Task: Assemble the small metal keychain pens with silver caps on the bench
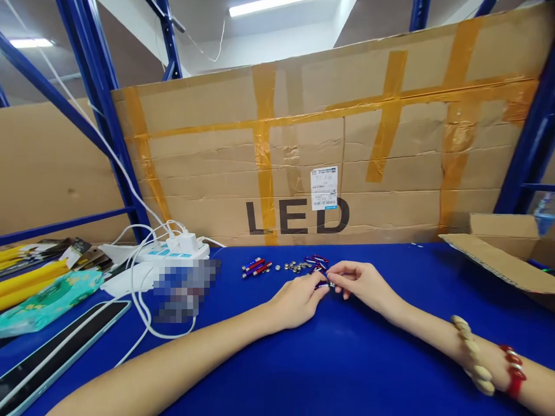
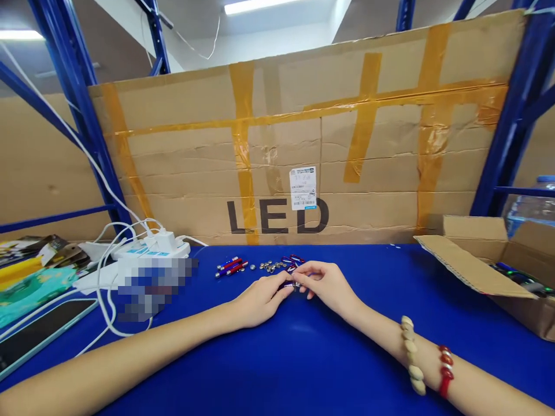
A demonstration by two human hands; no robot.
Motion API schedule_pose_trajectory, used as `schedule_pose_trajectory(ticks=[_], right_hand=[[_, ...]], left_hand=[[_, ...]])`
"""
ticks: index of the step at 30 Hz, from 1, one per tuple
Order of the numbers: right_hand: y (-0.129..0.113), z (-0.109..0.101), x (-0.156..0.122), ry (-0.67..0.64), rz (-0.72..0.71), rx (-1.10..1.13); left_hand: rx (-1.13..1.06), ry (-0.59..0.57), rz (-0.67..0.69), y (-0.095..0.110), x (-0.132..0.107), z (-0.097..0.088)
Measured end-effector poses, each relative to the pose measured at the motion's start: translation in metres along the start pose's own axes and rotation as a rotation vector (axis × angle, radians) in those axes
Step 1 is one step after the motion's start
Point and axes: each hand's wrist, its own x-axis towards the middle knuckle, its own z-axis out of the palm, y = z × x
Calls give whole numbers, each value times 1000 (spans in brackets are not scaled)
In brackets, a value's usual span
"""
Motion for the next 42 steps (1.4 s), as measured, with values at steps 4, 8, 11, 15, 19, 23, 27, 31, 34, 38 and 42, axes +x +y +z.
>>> schedule_pose_trajectory(ticks=[4,8,11,15,19,23,27,31,34,38,42], right_hand=[[0,-2,1,55,48,14],[3,-1,1,23,50,-32],[6,-1,1,19,55,-39],[5,-1,1,18,85,31],[-1,0,-2,-1,102,85],[-5,2,-4,-42,106,76],[-5,3,-6,-56,108,51],[-5,3,-8,-62,117,43],[-4,2,-8,-65,133,40],[-3,2,-9,-60,144,45],[-6,1,-10,-59,147,54]], left_hand=[[38,25,-22,2,-3,0],[79,64,-57,1,-3,1],[113,71,-66,-1,-3,2],[138,62,-68,-1,-4,2],[115,64,-63,0,-4,0],[129,65,-83,1,-5,-1],[128,52,-98,4,-5,-3],[103,44,-97,4,-6,-4],[73,48,-86,4,-6,-4],[27,48,-72,5,-7,-6],[-6,42,-55,6,-7,-8]])
